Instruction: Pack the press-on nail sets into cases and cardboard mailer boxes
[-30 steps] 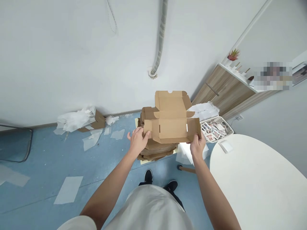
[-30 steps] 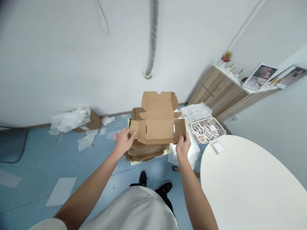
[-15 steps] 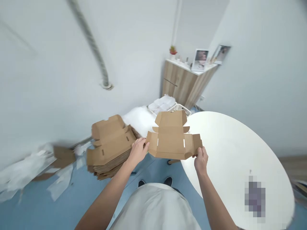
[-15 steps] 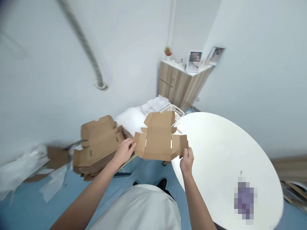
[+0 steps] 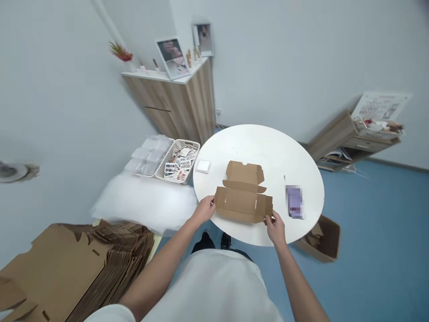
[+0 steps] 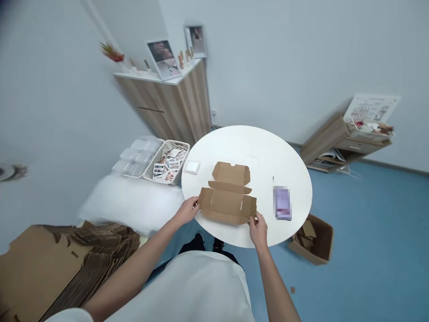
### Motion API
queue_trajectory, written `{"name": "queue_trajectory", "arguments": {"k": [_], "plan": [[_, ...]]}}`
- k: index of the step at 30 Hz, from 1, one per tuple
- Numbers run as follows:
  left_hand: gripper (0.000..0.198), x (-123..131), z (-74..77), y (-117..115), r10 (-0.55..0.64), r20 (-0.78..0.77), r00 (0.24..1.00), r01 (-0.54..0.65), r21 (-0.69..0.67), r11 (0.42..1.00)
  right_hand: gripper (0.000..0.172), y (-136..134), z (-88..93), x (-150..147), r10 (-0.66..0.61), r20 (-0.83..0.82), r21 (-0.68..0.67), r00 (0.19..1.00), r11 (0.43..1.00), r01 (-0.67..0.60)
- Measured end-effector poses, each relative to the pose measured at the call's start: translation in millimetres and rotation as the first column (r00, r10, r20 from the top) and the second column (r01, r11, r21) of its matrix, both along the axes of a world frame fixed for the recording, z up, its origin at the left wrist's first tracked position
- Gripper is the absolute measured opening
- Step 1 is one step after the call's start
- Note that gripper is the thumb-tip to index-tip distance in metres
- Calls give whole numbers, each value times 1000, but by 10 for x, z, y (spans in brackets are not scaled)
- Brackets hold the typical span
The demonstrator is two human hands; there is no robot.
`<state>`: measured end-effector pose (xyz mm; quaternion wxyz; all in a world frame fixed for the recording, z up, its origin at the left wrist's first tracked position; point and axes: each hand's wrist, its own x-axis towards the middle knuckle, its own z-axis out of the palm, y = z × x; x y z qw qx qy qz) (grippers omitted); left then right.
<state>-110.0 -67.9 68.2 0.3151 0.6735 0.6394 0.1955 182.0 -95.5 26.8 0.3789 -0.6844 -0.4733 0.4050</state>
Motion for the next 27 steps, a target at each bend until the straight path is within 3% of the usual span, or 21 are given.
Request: {"name": "queue_trajectory", "arguments": {"k": [4, 8, 16, 18, 20, 23, 27], "plan": [[29, 134, -180, 145, -32, 36, 999, 35, -85, 996, 41, -74, -215, 30, -78, -35, -58, 996, 995, 76], [31, 237, -304, 286, -13, 62, 998, 21, -142, 990, 41, -102, -337, 33, -99, 54, -49, 994, 994, 102], [44, 192, -503, 511, 52, 42, 998, -40, -246, 968, 42, -88, -335, -100, -106, 205, -111, 973, 985, 131], [49, 161, -509, 501, 46, -14, 999, -48, -208, 977, 45, -94, -290, -153, -126, 291, -103, 948, 981, 162], [54, 151, -469, 462, 15, -119, 993, -25, -88, 996, 49, -115, -240, -192, -163, 367, -73, 916, 976, 203], [62, 174, -347, 376, -92, -255, 963, 112, 65, 992, 51, -146, -169, -218, -185, 417, -36, 890, 975, 219], [68, 256, -236, 254, -296, -309, 904, 316, 15, 949, 46, -75, -100, -212, -156, 403, -47, 902, 981, 190]]}}
